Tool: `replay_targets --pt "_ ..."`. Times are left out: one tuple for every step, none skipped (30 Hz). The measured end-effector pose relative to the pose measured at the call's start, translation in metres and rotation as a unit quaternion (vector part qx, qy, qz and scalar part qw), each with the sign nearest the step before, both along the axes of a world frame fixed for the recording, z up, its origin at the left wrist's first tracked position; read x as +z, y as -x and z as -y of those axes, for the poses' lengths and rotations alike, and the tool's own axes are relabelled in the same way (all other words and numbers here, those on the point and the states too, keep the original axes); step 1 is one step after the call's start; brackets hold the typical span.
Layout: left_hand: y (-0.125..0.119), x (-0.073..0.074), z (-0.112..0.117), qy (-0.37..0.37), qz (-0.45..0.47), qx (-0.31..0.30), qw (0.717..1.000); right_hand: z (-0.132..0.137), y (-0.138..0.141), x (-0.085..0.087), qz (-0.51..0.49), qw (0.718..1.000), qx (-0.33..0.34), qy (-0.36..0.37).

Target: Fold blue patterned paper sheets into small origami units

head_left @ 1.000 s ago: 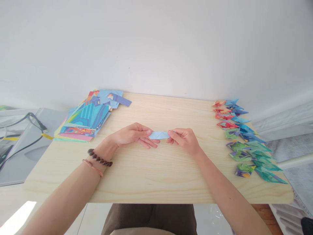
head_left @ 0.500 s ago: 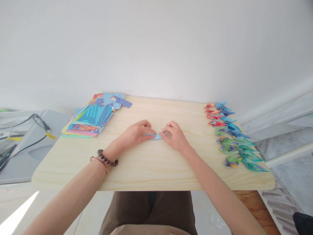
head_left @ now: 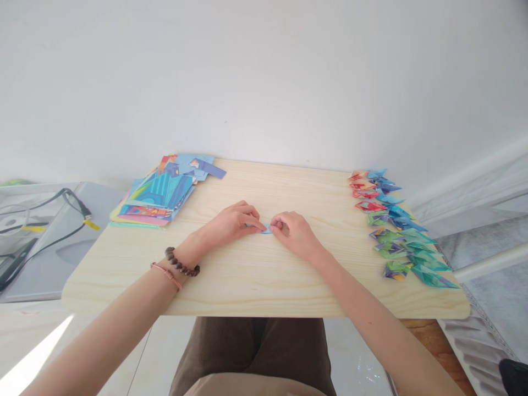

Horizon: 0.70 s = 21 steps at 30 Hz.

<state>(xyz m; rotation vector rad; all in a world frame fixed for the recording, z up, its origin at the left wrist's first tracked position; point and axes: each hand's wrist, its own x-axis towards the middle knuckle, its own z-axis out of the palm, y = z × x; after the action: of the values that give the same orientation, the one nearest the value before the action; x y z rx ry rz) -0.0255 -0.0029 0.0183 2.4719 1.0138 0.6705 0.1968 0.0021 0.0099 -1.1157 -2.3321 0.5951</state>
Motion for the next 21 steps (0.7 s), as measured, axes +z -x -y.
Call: replay_targets --pt "0.0 -0.001 -0.001 0.004 0.0 0.001 1.0 -0.001 -0.001 0.001 0.002 1.0 0.004 0.001" --pt "0.0 -0.002 -0.002 0.008 0.001 0.003 1.0 -0.002 -0.001 0.002 0.004 1.0 0.009 0.0" --pt "0.0 -0.002 -0.003 0.013 0.003 0.005 1.0 -0.003 -0.002 0.003 0.005 1.0 0.014 -0.003" --pt "0.0 -0.003 -0.004 0.019 0.005 0.007 1.0 -0.004 -0.003 0.004 0.006 1.0 0.021 -0.005" --pt "0.0 -0.003 -0.005 0.027 0.007 0.006 1.0 -0.007 -0.004 0.005 0.008 1.0 0.028 -0.006" --pt "-0.001 -0.002 -0.006 0.036 0.006 0.004 0.999 -0.01 -0.004 0.006 0.011 0.999 0.037 -0.005" --pt "-0.002 -0.001 -0.006 0.045 0.005 0.003 0.999 -0.013 -0.005 0.007 0.015 0.999 0.045 -0.001" --pt "-0.003 0.001 -0.007 0.054 0.002 0.001 0.999 -0.016 -0.006 0.008 0.02 0.998 0.055 0.005" --pt "-0.005 0.003 -0.007 0.061 0.0 0.007 0.998 -0.019 -0.006 0.009 0.023 0.998 0.061 0.01" --pt "-0.007 0.005 -0.006 0.067 -0.003 0.014 0.998 -0.02 -0.006 0.01 0.024 0.997 0.068 0.018" --pt "-0.009 0.006 -0.006 0.068 -0.005 0.03 0.997 -0.021 -0.006 0.011 0.025 0.997 0.073 0.025" --pt "-0.011 0.007 -0.005 0.072 -0.011 0.045 0.996 -0.021 -0.007 0.012 0.026 0.997 0.071 0.028" --pt "-0.013 0.008 -0.003 0.073 -0.022 0.055 0.996 -0.02 -0.006 0.013 0.026 0.997 0.064 0.026" --pt "-0.015 0.009 -0.002 0.074 -0.027 0.068 0.995 -0.019 -0.006 0.014 0.028 0.998 0.056 0.023" --pt "-0.016 0.01 -0.001 0.078 -0.031 0.076 0.994 -0.018 -0.006 0.015 0.032 0.998 0.052 0.024" --pt "-0.017 0.011 0.0 0.083 -0.033 0.082 0.993 -0.016 -0.006 0.016 0.036 0.998 0.052 0.027" --pt "-0.018 0.012 0.001 0.095 -0.036 0.085 0.991 -0.015 -0.006 0.017 0.036 0.998 0.05 0.029" --pt "-0.018 0.013 0.002 0.105 -0.036 0.084 0.99 -0.014 -0.005 0.018 0.038 0.997 0.05 0.034" --pt "-0.018 0.014 0.003 0.11 -0.032 0.084 0.99 -0.014 -0.005 0.019 0.039 0.997 0.051 0.038" --pt "-0.019 0.015 0.003 0.113 -0.033 0.09 0.989 -0.013 -0.005 0.02 0.041 0.997 0.051 0.041" --pt "-0.019 0.016 0.004 0.118 -0.037 0.094 0.988 -0.013 -0.005 0.02 0.042 0.997 0.051 0.042"
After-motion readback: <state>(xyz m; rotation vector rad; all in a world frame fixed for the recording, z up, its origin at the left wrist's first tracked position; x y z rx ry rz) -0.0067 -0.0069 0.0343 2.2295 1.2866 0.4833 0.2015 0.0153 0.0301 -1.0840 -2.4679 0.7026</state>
